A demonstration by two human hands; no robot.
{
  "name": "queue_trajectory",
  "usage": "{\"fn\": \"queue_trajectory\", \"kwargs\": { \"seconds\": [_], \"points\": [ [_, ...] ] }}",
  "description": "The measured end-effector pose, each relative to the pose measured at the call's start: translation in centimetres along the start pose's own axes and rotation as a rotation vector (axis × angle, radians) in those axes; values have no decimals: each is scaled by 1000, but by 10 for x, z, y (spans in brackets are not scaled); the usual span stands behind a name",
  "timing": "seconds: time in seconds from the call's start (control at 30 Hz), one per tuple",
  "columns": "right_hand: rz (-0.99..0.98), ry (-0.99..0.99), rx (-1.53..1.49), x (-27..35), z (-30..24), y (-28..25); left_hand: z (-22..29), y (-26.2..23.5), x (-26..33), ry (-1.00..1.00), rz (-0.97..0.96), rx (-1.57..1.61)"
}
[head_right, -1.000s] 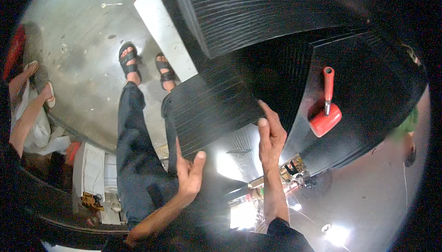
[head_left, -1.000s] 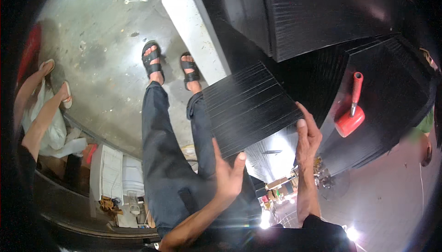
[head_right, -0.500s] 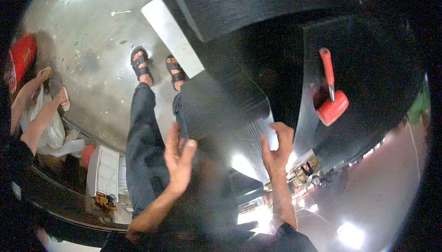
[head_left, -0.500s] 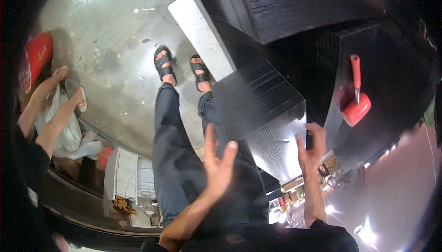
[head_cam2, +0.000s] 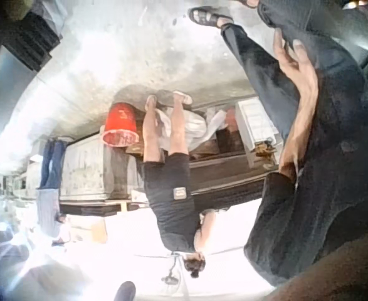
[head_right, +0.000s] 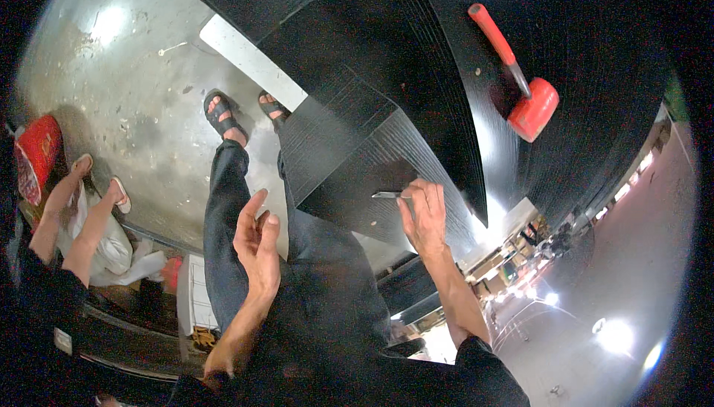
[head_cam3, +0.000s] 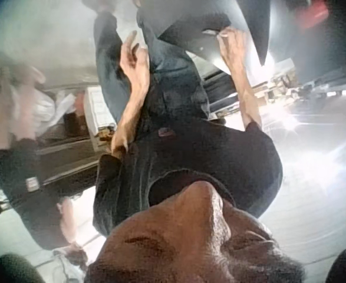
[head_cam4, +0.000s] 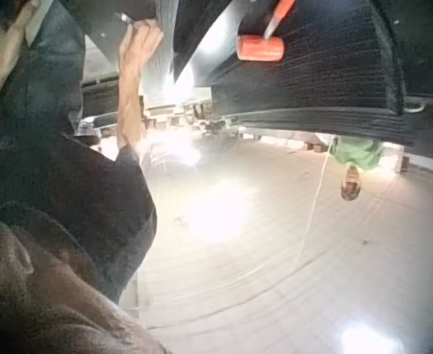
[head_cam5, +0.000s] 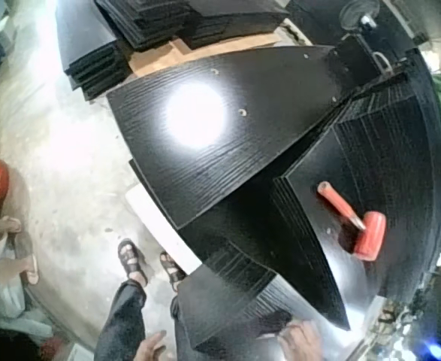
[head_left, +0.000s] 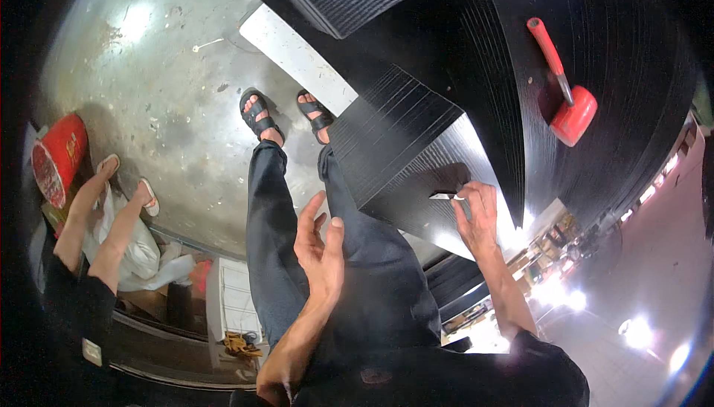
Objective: The recorder uses a scraper tool to finish the edges of black wooden furniture panels in a workshop.
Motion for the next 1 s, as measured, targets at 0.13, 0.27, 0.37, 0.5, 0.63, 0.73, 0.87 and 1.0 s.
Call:
{"fn": "queue_trajectory", "kwargs": {
  "seconds": [0.13,0.27,0.37,0.5,0.63,0.73,0.87,1.0],
  "points": [
    [21,31,-38,19,8,5,18,2,5,67,-77,-48],
    [92,437,-312,45,22,10,32,13,11,86,-177,7],
    [221,775,-1074,58,17,18,46,27,18,97,-257,3],
    [65,870,-1380,48,-20,30,127,73,45,901,-419,-621],
    [-190,737,-1451,28,-52,38,141,104,65,1143,-610,-653],
    [-150,682,-1699,9,-71,26,128,110,66,1216,-767,-678],
    [-239,716,-1776,-4,-66,18,141,118,59,1251,-800,-666],
    [-84,658,-1450,-24,-30,-2,150,125,29,1181,-736,-635]
  ]
}}
Point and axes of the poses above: each hand's wrist, its own x-axis away from the middle knuckle, its own y-axis out of the palm, z = x × y, the point moved 9 cm from there along -x, towards the middle knuckle
